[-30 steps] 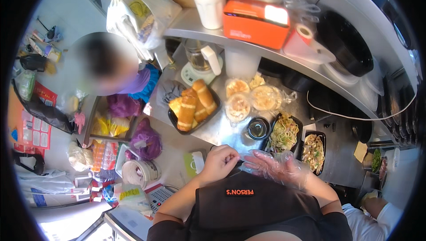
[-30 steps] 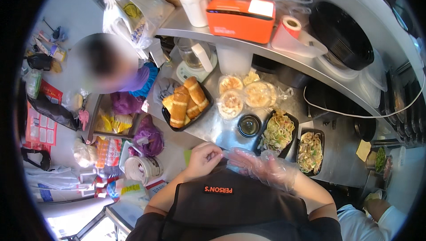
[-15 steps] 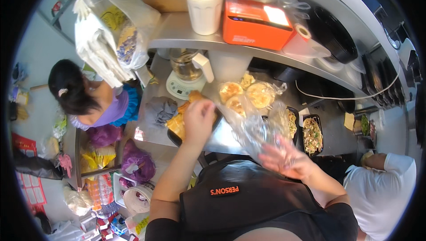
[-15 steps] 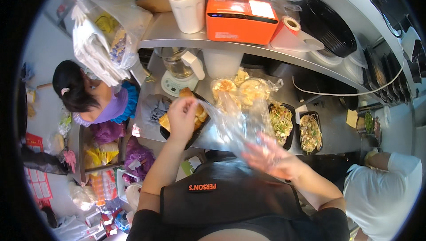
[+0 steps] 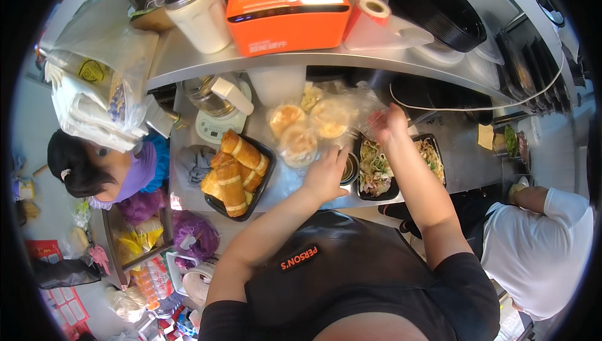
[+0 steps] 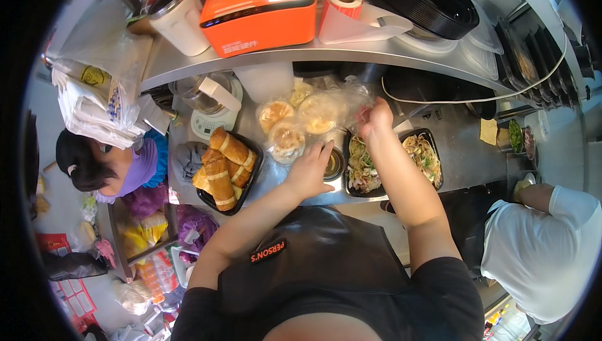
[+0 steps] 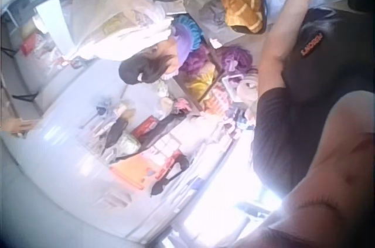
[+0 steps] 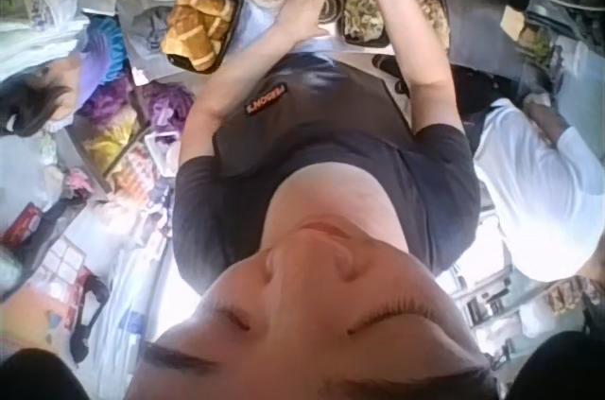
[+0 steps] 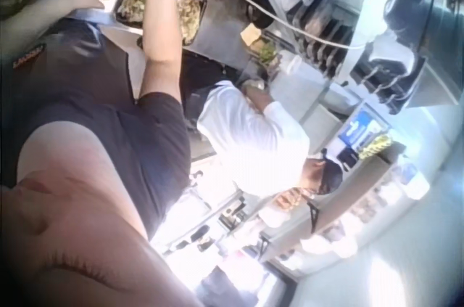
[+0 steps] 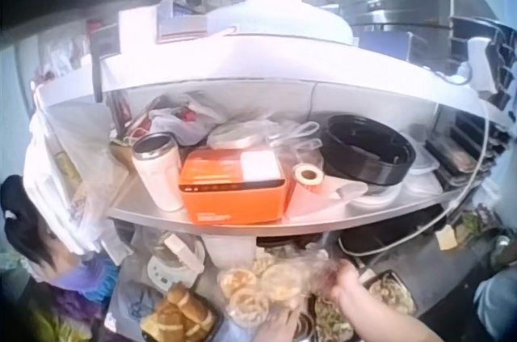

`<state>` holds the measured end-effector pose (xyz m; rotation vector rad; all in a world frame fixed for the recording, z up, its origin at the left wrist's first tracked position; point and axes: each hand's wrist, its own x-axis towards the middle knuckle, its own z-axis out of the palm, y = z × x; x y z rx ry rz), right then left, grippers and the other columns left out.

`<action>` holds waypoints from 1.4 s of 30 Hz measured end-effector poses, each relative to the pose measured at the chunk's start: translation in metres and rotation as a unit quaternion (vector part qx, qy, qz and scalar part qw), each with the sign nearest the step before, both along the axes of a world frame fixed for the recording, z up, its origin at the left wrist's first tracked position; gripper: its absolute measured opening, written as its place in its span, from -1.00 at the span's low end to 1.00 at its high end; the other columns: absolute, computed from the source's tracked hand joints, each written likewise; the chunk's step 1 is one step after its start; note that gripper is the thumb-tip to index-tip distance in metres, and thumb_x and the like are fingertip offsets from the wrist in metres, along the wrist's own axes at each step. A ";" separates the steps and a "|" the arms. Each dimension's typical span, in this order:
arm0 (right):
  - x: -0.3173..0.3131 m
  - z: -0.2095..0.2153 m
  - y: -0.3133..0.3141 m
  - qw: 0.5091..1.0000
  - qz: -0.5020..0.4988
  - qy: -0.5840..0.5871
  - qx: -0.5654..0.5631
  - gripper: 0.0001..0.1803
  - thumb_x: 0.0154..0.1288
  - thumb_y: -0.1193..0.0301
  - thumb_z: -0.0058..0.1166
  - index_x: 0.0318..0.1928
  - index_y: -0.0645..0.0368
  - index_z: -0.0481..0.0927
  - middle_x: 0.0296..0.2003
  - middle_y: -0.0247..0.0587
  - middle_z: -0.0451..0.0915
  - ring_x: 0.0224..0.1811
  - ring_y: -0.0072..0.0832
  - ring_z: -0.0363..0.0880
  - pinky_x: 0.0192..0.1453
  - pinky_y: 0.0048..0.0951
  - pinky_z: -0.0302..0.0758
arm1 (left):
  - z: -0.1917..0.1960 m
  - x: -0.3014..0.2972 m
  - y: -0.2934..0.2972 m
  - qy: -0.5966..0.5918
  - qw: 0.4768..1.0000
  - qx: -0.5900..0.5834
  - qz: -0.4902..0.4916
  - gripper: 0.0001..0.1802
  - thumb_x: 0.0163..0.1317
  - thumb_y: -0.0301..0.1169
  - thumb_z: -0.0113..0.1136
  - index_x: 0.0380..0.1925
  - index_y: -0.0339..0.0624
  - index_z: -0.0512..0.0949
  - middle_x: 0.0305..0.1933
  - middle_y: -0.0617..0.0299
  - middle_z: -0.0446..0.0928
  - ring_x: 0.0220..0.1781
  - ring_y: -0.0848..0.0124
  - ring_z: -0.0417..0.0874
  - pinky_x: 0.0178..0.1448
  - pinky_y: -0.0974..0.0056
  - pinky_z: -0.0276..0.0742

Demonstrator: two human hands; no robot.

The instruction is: The person assembles food orders by placing cooked meat and noodles into black containers, adding toppings from a display case, and sealing the containers with lids. The person then places the sealed containers into plastic bags and hands them to a customer.

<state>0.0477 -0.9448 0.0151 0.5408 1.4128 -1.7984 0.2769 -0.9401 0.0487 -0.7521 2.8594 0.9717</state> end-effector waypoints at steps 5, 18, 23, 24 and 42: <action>-0.054 0.001 0.002 0.951 0.266 0.126 -0.097 -0.64 0.37 0.14 -0.09 -0.20 0.23 0.50 -0.47 -0.26 0.51 -0.42 -0.44 0.54 -0.29 -0.40 0.47 | -0.012 -0.007 0.006 0.048 0.998 -0.003 0.030 -0.06 -0.33 -0.30 0.44 0.15 -0.26 0.23 0.06 -0.06 0.31 0.12 0.02 0.38 0.11 0.14 0.43; -0.058 -0.040 0.046 0.804 0.129 0.577 0.066 -0.58 0.21 0.35 0.15 0.01 0.30 0.38 -0.06 -0.07 0.38 -0.02 -0.32 0.41 0.10 -0.38 0.34 | 0.210 0.091 -0.085 0.093 0.982 -0.084 0.144 -0.10 -0.38 -0.25 0.48 0.07 -0.28 0.32 0.03 -0.06 0.39 0.09 0.08 0.46 0.21 0.17 0.37; -0.030 -0.017 0.088 0.857 0.148 0.493 -0.002 -0.58 0.31 0.41 0.01 0.14 0.23 0.28 0.07 -0.16 0.33 0.11 -0.42 0.35 0.26 -0.44 0.21 | 0.279 0.135 -0.166 0.089 0.952 -0.177 0.234 -0.07 -0.42 -0.19 0.48 0.06 -0.36 0.36 0.03 -0.13 0.44 0.10 0.09 0.48 0.22 0.22 0.37; -0.025 -0.014 0.095 0.864 0.154 0.479 0.031 -0.59 0.30 0.42 0.00 0.12 0.22 0.29 0.04 -0.16 0.35 0.10 -0.43 0.34 0.25 -0.46 0.21 | 0.285 0.141 -0.183 0.093 0.946 -0.190 0.246 -0.07 -0.42 -0.19 0.47 0.05 -0.38 0.37 0.03 -0.15 0.45 0.10 0.09 0.49 0.22 0.22 0.36; 0.025 0.017 0.175 0.881 0.132 0.450 0.061 -0.61 0.30 0.52 -0.06 0.13 0.23 0.25 0.07 -0.16 0.33 0.11 -0.43 0.37 0.23 -0.44 0.26 | 0.228 0.143 -0.332 0.155 0.946 -0.124 0.258 -0.09 -0.23 -0.22 0.49 0.14 -0.45 0.33 0.11 -0.09 0.44 0.14 0.18 0.47 0.20 0.22 0.37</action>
